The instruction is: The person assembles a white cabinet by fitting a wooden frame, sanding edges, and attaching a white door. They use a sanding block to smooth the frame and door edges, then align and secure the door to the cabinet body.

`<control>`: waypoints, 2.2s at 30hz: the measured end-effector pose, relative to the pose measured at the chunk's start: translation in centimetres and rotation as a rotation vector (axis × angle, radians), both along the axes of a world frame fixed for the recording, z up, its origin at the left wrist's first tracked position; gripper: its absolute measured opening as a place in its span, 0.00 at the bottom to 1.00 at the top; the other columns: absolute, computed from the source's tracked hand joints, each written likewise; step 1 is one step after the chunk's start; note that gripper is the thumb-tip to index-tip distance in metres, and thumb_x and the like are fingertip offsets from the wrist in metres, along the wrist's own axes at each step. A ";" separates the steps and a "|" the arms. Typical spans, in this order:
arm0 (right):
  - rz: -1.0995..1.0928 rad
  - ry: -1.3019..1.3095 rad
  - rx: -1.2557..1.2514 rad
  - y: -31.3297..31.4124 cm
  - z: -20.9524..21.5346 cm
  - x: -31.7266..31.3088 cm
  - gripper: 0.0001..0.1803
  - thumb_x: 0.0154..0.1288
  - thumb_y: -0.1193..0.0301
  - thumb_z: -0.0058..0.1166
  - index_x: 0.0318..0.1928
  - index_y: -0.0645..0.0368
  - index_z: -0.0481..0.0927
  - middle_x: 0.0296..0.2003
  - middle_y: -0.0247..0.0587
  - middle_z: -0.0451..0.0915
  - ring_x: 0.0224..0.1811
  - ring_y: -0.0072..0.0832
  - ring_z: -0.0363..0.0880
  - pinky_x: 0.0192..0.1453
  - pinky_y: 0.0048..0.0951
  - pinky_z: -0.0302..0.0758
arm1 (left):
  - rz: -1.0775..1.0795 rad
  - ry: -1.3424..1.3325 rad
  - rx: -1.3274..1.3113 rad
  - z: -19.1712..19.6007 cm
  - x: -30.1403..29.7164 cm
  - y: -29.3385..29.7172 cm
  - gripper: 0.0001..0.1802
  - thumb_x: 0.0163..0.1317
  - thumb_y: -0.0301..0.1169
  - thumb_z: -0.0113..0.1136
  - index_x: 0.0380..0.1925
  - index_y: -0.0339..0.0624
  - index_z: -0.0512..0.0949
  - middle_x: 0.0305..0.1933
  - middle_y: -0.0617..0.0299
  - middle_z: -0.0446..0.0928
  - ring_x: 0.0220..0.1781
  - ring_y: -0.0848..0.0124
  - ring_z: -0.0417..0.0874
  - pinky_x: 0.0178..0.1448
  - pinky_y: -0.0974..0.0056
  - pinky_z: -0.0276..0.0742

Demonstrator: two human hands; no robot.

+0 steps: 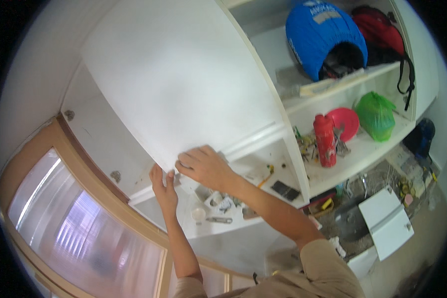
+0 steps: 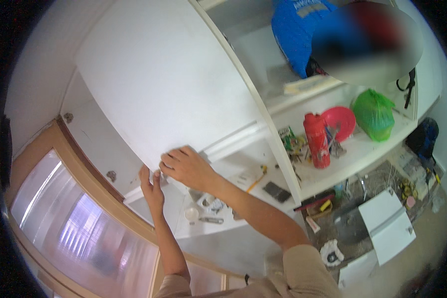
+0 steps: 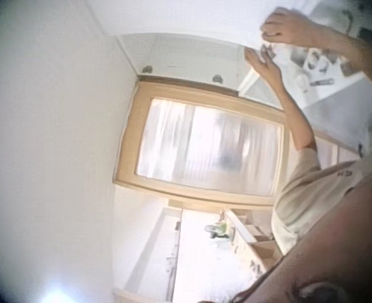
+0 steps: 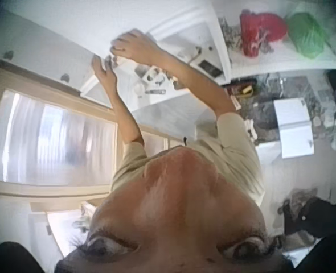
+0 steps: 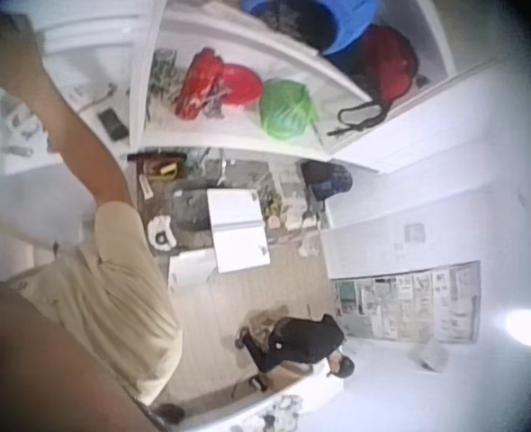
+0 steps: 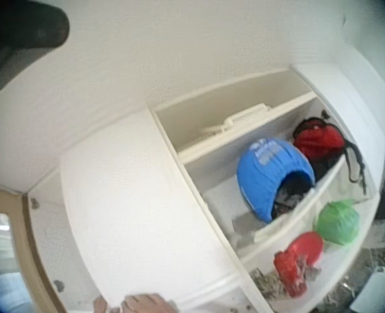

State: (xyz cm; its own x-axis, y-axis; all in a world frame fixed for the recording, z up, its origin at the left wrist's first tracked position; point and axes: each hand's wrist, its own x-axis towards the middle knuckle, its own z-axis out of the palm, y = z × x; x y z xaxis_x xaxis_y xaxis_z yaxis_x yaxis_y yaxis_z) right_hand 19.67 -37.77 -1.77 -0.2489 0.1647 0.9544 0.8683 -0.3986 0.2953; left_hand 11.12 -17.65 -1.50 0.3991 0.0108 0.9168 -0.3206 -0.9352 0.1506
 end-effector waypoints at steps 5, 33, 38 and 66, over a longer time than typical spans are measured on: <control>0.076 0.120 -0.121 -2.5 -0.3 0.5 0.17 0.65 0.67 0.58 0.54 0.53 0.84 0.58 0.34 0.80 0.63 0.31 0.78 0.68 0.40 0.71 | -0.027 -0.064 -0.150 -1.2 2.6 -1.0 0.30 0.77 0.26 0.54 0.77 0.37 0.64 0.58 0.42 0.79 0.58 0.56 0.79 0.61 0.61 0.76; -0.052 0.552 0.383 -17.7 -3.4 5.2 0.48 0.64 0.49 0.69 0.78 0.56 0.65 0.73 0.51 0.67 0.73 0.48 0.68 0.81 0.56 0.55 | 0.046 -0.078 -0.225 -2.8 4.3 0.0 0.45 0.67 0.15 0.54 0.83 0.46 0.53 0.38 0.55 0.84 0.28 0.75 0.76 0.32 0.69 0.77; -0.042 0.565 0.395 -17.6 -3.5 5.3 0.49 0.61 0.49 0.72 0.78 0.54 0.66 0.73 0.51 0.68 0.73 0.48 0.68 0.80 0.57 0.55 | 0.083 -0.124 -0.257 -3.1 4.7 -0.6 0.45 0.64 0.13 0.53 0.82 0.44 0.56 0.42 0.52 0.86 0.34 0.73 0.83 0.39 0.68 0.81; -0.548 0.297 0.190 -16.0 6.6 3.3 0.35 0.80 0.58 0.50 0.81 0.51 0.61 0.82 0.34 0.58 0.84 0.48 0.53 0.82 0.68 0.46 | 0.228 -0.177 -0.174 -3.2 4.7 -0.2 0.45 0.56 0.23 0.71 0.76 0.42 0.68 0.23 0.57 0.79 0.26 0.66 0.78 0.39 0.63 0.78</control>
State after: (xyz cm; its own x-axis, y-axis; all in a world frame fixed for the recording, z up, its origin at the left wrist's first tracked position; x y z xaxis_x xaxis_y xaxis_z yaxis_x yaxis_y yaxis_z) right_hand 22.94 -53.73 4.81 0.1020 0.0146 0.9947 0.5580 -0.8286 -0.0451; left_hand 15.81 -17.84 -4.66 0.2035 0.2439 0.9482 -0.1413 -0.9510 0.2750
